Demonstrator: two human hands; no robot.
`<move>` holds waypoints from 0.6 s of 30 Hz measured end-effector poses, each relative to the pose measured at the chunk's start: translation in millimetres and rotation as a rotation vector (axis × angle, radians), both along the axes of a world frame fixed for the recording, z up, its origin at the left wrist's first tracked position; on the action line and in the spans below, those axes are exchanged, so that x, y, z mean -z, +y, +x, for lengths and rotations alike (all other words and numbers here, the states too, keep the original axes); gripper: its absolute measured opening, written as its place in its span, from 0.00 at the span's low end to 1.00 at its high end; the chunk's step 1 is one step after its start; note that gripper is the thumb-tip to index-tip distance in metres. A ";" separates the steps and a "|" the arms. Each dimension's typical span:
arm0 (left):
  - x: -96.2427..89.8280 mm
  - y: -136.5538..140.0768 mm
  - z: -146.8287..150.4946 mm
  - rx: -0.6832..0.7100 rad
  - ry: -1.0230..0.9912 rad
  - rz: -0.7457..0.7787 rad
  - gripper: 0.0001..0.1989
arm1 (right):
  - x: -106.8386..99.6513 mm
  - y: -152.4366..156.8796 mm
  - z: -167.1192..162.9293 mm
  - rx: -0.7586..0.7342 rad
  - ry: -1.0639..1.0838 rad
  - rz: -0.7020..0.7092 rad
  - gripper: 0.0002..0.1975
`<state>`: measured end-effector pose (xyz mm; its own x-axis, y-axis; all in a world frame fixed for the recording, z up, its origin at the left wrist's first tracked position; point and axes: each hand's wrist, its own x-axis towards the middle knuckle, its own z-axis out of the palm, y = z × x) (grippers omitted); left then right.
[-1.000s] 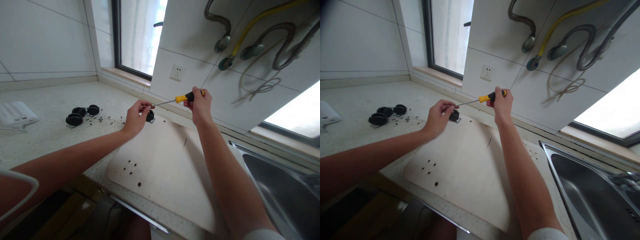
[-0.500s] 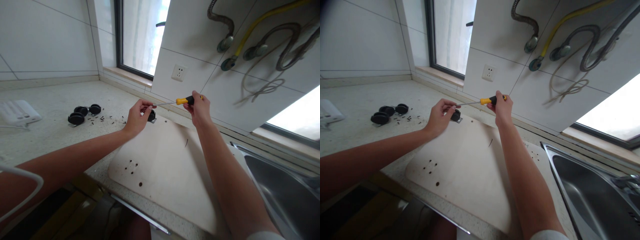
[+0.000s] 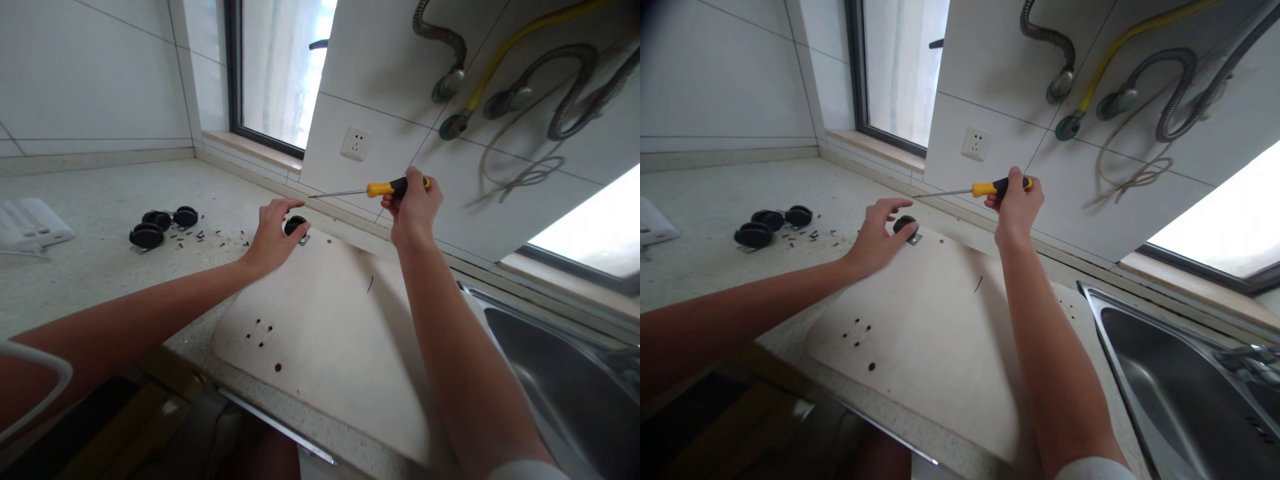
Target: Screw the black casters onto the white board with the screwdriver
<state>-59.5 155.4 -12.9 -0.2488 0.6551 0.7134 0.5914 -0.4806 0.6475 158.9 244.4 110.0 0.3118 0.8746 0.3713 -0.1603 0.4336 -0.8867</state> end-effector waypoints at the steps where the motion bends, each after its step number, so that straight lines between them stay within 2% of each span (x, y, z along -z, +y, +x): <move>1: 0.0 -0.6 -1.3 0.005 0.037 -0.037 0.15 | -2.3 -2.0 0.1 0.021 -0.002 0.034 0.12; 3: 0.5 -1.3 -5.6 0.069 0.058 -0.129 0.15 | -5.7 -6.8 -0.2 0.064 -0.028 0.137 0.12; 5: 2.1 -1.7 -11.9 0.148 0.075 -0.202 0.20 | -7.9 -12.3 -1.2 0.107 -0.087 0.272 0.12; 9: 7.8 -3.2 -26.2 0.255 0.237 -0.205 0.31 | -9.9 -25.7 -4.9 0.170 -0.251 0.487 0.12; 15: 13.0 -5.3 -30.4 0.222 0.359 -0.158 0.31 | -9.8 -53.9 -14.4 0.168 -0.596 0.603 0.09; 18: 14.1 -5.2 -28.0 0.214 0.381 -0.147 0.30 | -9.1 -64.6 -19.3 0.164 -0.689 0.630 0.08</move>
